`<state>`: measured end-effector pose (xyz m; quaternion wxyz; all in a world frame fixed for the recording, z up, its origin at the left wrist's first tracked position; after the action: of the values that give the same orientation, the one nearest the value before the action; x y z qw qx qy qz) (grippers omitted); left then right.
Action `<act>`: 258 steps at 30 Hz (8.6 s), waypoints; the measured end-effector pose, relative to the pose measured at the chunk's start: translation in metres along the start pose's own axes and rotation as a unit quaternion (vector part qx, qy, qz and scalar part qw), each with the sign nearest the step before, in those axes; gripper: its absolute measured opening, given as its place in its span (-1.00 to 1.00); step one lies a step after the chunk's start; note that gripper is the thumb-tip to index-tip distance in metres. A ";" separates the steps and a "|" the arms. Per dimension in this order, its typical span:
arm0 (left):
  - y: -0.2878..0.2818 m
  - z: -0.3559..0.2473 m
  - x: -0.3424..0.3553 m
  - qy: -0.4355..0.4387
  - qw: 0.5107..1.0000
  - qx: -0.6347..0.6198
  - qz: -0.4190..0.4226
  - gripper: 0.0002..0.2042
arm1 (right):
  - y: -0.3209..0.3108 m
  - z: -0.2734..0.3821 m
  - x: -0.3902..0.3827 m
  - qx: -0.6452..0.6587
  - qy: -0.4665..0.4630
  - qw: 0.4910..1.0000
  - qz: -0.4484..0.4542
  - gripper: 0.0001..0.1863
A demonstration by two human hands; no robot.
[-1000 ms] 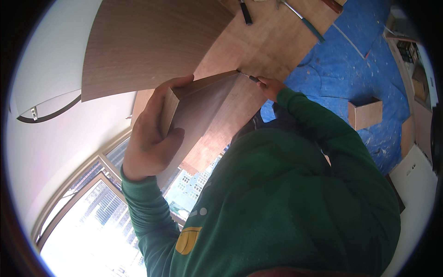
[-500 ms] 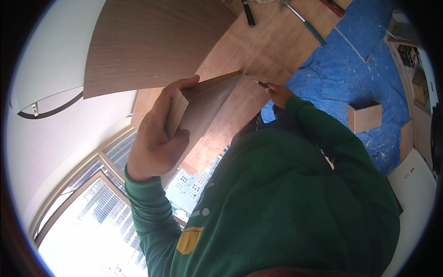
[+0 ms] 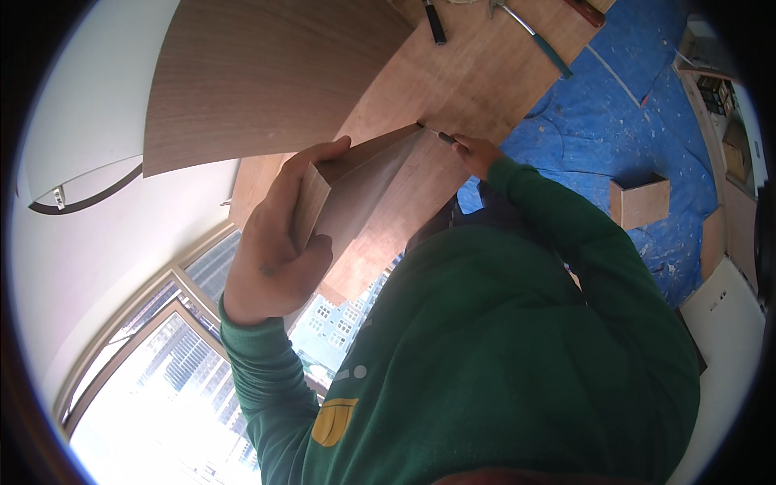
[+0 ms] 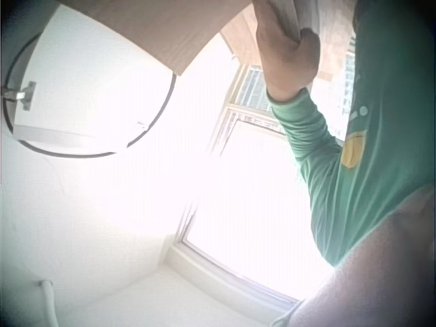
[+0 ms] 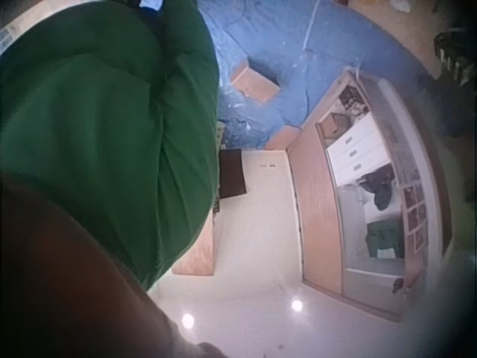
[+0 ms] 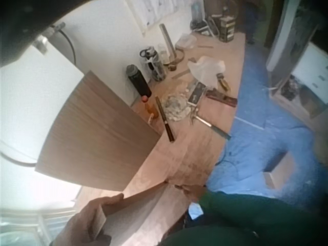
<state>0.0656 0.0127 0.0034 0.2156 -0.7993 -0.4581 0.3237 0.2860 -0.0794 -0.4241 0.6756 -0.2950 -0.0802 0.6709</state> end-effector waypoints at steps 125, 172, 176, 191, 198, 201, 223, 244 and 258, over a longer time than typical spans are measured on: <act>0.006 0.011 -0.010 0.120 0.991 0.042 -0.037 -0.10 | -0.002 -0.012 -0.039 0.013 0.077 0.995 -0.067 -0.52; -0.013 0.010 -0.012 0.206 0.977 0.003 -0.048 -0.44 | 0.012 -0.077 0.060 -0.267 -0.285 0.899 0.200 -0.74; -0.018 0.001 -0.022 0.179 0.981 0.030 -0.061 -0.53 | -0.064 -0.088 -0.001 -0.312 -0.156 0.866 0.358 -0.59; 0.000 -0.005 -0.027 0.224 0.957 0.015 -0.183 -0.58 | -0.141 -0.194 -0.039 -0.286 0.137 0.946 0.072 -0.69; -0.015 0.003 -0.045 0.275 0.929 0.096 -0.231 -0.67 | -0.101 -0.213 -0.002 -0.335 -0.014 0.922 0.193 -0.77; -0.009 0.011 -0.027 0.325 0.916 0.063 -0.226 -0.69 | -0.133 -0.283 0.004 -0.316 -0.030 0.928 0.195 -0.84; 0.032 0.021 -0.042 0.326 0.904 0.041 -0.275 -0.79 | -0.129 0.149 0.013 -0.061 -0.199 0.969 0.131 -0.31; 0.033 0.023 -0.034 0.304 0.897 0.083 -0.310 -0.71 | -0.082 0.227 -0.005 0.123 -0.335 0.931 0.073 -0.68; 0.029 0.015 -0.046 0.275 0.915 0.093 -0.280 -0.76 | -0.084 0.208 0.007 0.021 -0.330 0.941 0.070 -0.71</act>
<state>0.0550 -0.0405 -0.0105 0.4881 -0.6721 -0.5537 0.0588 0.2537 -0.0065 -0.2144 0.5684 -0.0481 -0.2637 0.7779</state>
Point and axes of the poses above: each hand's wrist, its own x-axis towards the middle knuckle, its own y-axis out of the palm, z = x × y, the point moved 1 cm from there along x, towards the middle knuckle, and after that the axes turned 14 degrees about -z, right-handed, at the moved point
